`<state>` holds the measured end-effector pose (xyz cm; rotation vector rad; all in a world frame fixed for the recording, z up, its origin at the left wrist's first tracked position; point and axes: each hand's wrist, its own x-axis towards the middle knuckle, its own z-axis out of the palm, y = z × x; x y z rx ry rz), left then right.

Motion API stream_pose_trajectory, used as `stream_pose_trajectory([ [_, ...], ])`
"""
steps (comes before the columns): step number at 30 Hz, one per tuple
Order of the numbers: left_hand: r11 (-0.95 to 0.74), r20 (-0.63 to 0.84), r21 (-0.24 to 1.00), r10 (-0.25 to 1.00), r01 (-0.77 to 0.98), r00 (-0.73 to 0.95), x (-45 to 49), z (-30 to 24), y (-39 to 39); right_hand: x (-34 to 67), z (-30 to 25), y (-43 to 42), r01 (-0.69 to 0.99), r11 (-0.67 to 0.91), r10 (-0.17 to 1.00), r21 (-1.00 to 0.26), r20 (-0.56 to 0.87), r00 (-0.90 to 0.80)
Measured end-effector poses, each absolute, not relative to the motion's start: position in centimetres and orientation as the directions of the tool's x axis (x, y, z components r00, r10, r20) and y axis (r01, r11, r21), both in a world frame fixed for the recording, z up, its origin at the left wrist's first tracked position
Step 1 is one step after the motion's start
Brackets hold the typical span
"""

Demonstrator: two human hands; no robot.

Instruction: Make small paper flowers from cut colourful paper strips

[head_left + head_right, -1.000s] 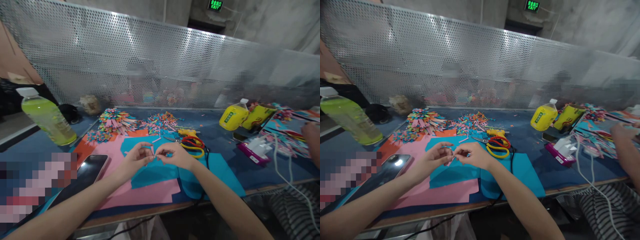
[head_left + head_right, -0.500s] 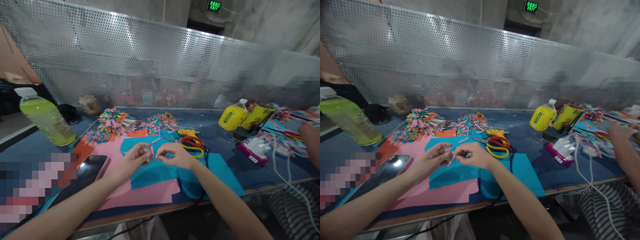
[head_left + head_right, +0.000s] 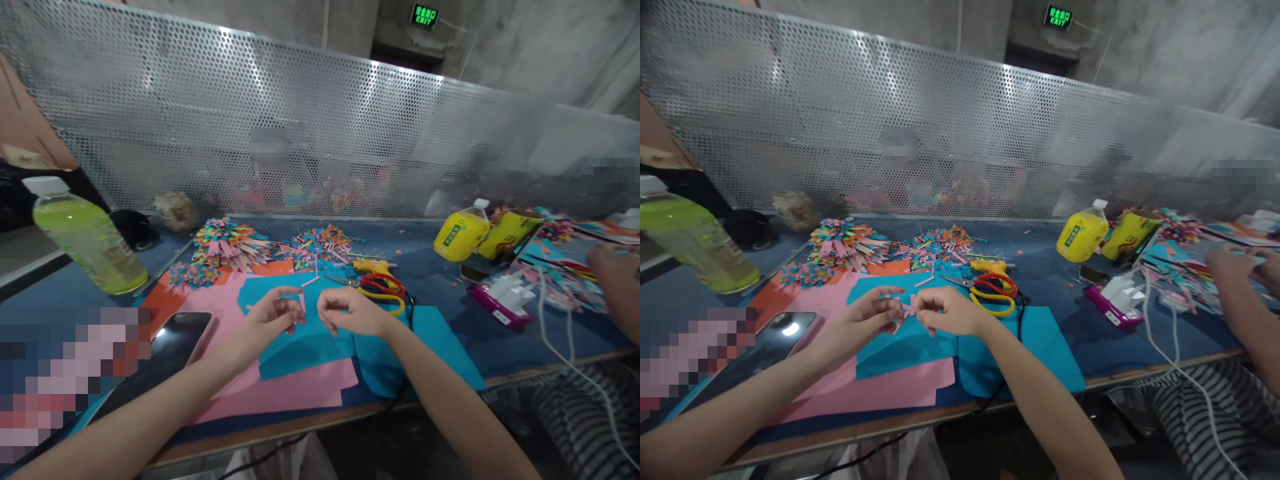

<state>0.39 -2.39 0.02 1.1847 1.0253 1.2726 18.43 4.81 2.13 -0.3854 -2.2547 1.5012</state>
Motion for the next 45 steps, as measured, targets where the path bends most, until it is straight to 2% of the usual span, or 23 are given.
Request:
stream_pose_trajectory([
  [3, -0.062, 0.071, 0.986, 0.996, -0.156, 0.051, 0.4, 0.0, -2.3, 19.2, 2.9, 4.9, -0.002, 0.188, 0.245, -0.982, 0.048, -0.968],
  [5, -0.065, 0.074, 0.985, 0.996, -0.162, 0.052, 0.4, -0.1, -2.3, 19.8, 3.6, 4.9, 0.044, 0.128, 0.092, -0.991, -0.032, -0.995],
  [8, -0.096, 0.109, 0.979, 0.992, -0.182, 0.064, 0.5, -0.3, -2.3, 20.5, 4.6, 4.8, 0.183, 0.138, -0.142, -0.973, -0.202, -0.969],
  [11, -0.131, 0.143, 0.977, 0.988, -0.171, 0.061, 0.4, -0.5, -2.3, 20.7, 5.2, 4.7, 0.344, 0.135, -0.442, -0.929, -0.367, -0.819],
  [12, -0.136, 0.147, 0.979, 0.987, -0.153, 0.062, 0.4, -0.5, -2.3, 20.6, 5.3, 4.7, 0.376, 0.14, -0.51, -0.916, -0.392, -0.766],
  [14, -0.139, 0.147, 0.984, 0.987, -0.113, 0.069, 0.5, -0.5, -2.3, 20.4, 5.4, 4.7, 0.393, 0.165, -0.545, -0.905, -0.416, -0.728],
  [19, -0.159, 0.163, 0.986, 0.982, -0.053, 0.097, 0.6, -0.3, -2.5, 19.8, 4.9, 4.6, 0.384, 0.193, -0.458, -0.903, -0.429, -0.779],
  [21, -0.178, 0.181, 0.983, 0.978, -0.035, 0.103, 0.7, -0.2, -2.6, 19.9, 4.4, 4.7, 0.378, 0.157, -0.353, -0.912, -0.409, -0.841],
  [23, -0.185, 0.183, 0.983, 0.976, 0.005, 0.121, 0.7, -0.1, -2.8, 19.9, 3.9, 4.9, 0.3, 0.112, -0.195, -0.947, -0.317, -0.928],
  [25, -0.187, 0.176, 0.98, 0.973, 0.064, 0.151, 0.6, -0.1, -3.0, 20.0, 3.7, 5.0, 0.159, 0.07, -0.051, -0.985, -0.162, -0.985],
  [27, -0.207, 0.181, 0.97, 0.966, 0.128, 0.187, 0.6, -0.2, -3.2, 19.8, 3.8, 4.9, 0.024, 0.006, 0.029, -1.0, -0.023, -0.999],
  [30, -0.25, 0.195, 0.946, 0.948, 0.207, 0.253, 0.9, -0.4, -3.6, 19.2, 3.9, 4.3, -0.097, -0.084, 0.109, -0.992, 0.087, -0.99],
  [32, -0.237, 0.168, 0.949, 0.938, 0.208, 0.304, 1.2, -0.4, -3.7, 18.6, 3.7, 4.0, -0.165, -0.052, 0.192, -0.985, 0.152, -0.97],
  [36, -0.129, 0.047, 0.979, 0.895, 0.158, 0.443, 1.6, -0.4, -3.5, 17.8, 3.0, 4.3, -0.269, 0.181, 0.405, -0.946, 0.321, -0.856],
  [39, -0.18, 0.083, 0.947, 0.936, 0.265, 0.341, 1.2, -0.1, -3.1, 18.3, 2.7, 5.7, -0.135, 0.458, 0.565, -0.879, 0.405, -0.719],
  [42, -0.266, 0.197, 0.864, 0.96, 0.427, 0.199, 0.5, 0.4, -2.8, 19.2, 2.7, 7.2, 0.21, 0.7, 0.651, -0.683, 0.489, -0.581],
  [44, -0.269, 0.228, 0.823, 0.963, 0.501, 0.142, 0.2, 0.7, -2.8, 19.5, 2.6, 7.7, 0.388, 0.74, 0.652, -0.55, 0.443, -0.616],
  [45, -0.258, 0.232, 0.808, 0.966, 0.53, 0.116, 0.1, 0.8, -2.8, 19.5, 2.5, 7.7, 0.423, 0.746, 0.638, -0.515, 0.37, -0.675],
])
